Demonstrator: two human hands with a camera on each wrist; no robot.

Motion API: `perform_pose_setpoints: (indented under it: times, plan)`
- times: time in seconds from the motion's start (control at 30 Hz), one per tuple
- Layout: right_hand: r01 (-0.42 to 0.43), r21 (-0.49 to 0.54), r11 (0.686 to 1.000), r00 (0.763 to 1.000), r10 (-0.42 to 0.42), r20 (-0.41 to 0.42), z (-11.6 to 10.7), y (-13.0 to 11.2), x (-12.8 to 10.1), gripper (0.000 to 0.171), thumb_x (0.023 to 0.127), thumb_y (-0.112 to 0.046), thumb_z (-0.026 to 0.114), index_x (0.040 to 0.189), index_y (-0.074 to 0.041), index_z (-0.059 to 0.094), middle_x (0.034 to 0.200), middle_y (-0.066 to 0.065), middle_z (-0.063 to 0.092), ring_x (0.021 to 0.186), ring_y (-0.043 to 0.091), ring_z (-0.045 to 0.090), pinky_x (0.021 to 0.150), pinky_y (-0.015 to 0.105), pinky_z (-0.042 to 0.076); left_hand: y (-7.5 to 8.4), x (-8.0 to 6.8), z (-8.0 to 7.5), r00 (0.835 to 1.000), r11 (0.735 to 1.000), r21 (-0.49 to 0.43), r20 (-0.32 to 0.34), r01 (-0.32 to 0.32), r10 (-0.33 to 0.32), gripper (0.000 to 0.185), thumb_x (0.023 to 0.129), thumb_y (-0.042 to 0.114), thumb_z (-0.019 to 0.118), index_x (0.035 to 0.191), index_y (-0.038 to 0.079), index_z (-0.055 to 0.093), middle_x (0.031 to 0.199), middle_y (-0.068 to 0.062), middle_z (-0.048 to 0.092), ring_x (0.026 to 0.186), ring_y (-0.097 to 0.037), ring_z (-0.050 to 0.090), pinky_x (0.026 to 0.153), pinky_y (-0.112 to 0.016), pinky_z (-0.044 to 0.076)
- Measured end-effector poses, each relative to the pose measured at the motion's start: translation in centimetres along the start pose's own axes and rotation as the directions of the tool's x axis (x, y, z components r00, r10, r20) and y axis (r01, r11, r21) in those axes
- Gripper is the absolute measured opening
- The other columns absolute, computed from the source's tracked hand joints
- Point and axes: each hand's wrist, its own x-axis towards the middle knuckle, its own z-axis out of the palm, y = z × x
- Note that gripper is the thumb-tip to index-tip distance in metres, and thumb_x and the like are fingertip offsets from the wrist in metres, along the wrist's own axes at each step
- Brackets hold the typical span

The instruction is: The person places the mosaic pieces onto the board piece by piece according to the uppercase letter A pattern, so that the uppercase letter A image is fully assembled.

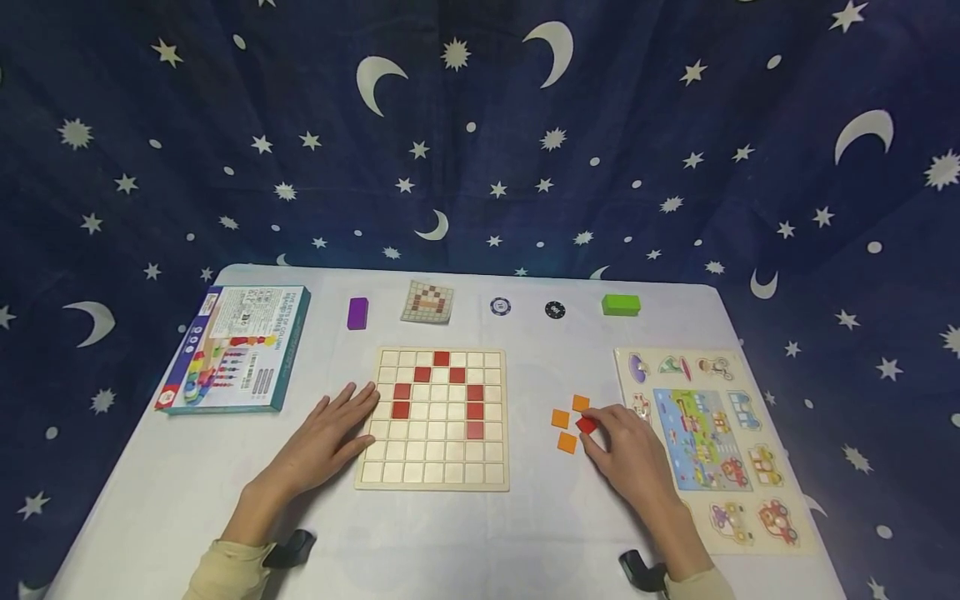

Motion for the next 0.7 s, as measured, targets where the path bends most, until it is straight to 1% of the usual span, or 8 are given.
perform_pose_setpoints:
  times: [0.13,0.17,0.23,0.3,0.4,0.5,0.63,0.7]
  plan:
    - [-0.021,0.005,1.0,1.0,0.021,0.008,-0.2,0.1,0.1,0.036,0.082,-0.016,0.09,0.115,-0.009,0.079,0.107,0.01,0.076,0.092,0.029,0.068,0.079,0.05,0.055,0.0,0.1,0.0,1.0,1.0,-0.003,0.0,0.0,0.0,0.069,0.102,0.031,0.072,0.162,0.01,0.046,0.172,-0.008,0.042,0.163,-0.04,0.032,0.131,-0.069,0.024]
    - [-0.022,0.006,1.0,1.0,0.022,0.002,-0.2,0.0,0.1,0.036,0.081,-0.015,0.09,0.115,-0.009,0.079,0.107,0.011,0.076,0.092,0.029,0.068,0.079,0.05,0.055,0.0,0.1,0.0,1.0,1.0,-0.002,0.001,0.0,0.0,0.069,0.102,0.031,0.072,0.162,0.011,0.046,0.172,-0.007,0.042,0.163,-0.04,0.031,0.131,-0.069,0.024]
    - [-0.016,0.015,1.0,1.0,0.017,-0.023,-0.2,-0.1,0.3,0.035,0.08,-0.013,0.089,0.114,-0.009,0.079,0.105,0.011,0.076,0.088,0.028,0.067,0.075,0.048,0.054,0.0,0.2,0.0,1.0,1.0,0.0,0.005,-0.003,0.003,0.069,0.102,0.031,0.072,0.162,0.011,0.046,0.172,-0.007,0.041,0.163,-0.04,0.031,0.131,-0.069,0.024]
    - [0.005,0.032,0.999,0.999,-0.003,-0.054,-0.1,-0.4,0.5,0.035,0.079,-0.011,0.089,0.113,-0.009,0.079,0.104,0.01,0.076,0.087,0.026,0.067,0.072,0.045,0.053,0.0,0.2,0.0,1.0,1.0,0.005,0.005,-0.006,0.006,0.069,0.102,0.031,0.071,0.163,0.011,0.045,0.172,-0.007,0.041,0.163,-0.04,0.031,0.131,-0.068,0.024]
    - [0.064,0.077,0.995,0.995,-0.058,-0.087,0.3,-1.6,1.3,0.034,0.079,-0.009,0.089,0.111,-0.009,0.08,0.102,0.007,0.077,0.086,0.022,0.067,0.071,0.042,0.052,0.0,0.2,0.0,1.0,1.0,0.012,0.002,-0.004,0.004,0.069,0.102,0.032,0.072,0.162,0.011,0.046,0.172,-0.007,0.042,0.163,-0.04,0.032,0.131,-0.068,0.025]
    - [0.126,0.128,0.984,0.99,-0.117,-0.081,1.1,-3.9,2.5,0.033,0.08,-0.009,0.089,0.111,-0.01,0.08,0.102,0.003,0.076,0.088,0.019,0.067,0.073,0.04,0.053,0.0,0.1,-0.1,1.0,1.0,0.009,0.0,0.001,-0.001,0.069,0.102,0.031,0.072,0.162,0.011,0.046,0.172,-0.007,0.042,0.163,-0.04,0.032,0.13,-0.069,0.025]
    - [0.185,0.187,0.965,0.983,-0.185,-0.021,2.7,-8.2,3.9,0.03,0.084,-0.012,0.087,0.113,-0.014,0.08,0.107,-0.001,0.076,0.091,0.016,0.065,0.077,0.036,0.054,0.0,0.0,-0.1,1.0,1.0,-0.003,0.002,0.002,-0.002,0.069,0.101,0.031,0.072,0.162,0.011,0.046,0.172,-0.007,0.042,0.163,-0.04,0.032,0.13,-0.069,0.025]
    - [0.218,0.208,0.953,0.974,-0.227,0.02,3.8,-10.7,4.6,0.029,0.086,-0.013,0.085,0.114,-0.016,0.08,0.109,-0.001,0.075,0.096,0.015,0.066,0.082,0.036,0.056,-0.1,0.0,0.0,1.0,1.0,-0.005,0.002,0.001,-0.001,0.069,0.101,0.031,0.072,0.162,0.011,0.046,0.172,-0.007,0.042,0.163,-0.04,0.032,0.13,-0.069,0.025]
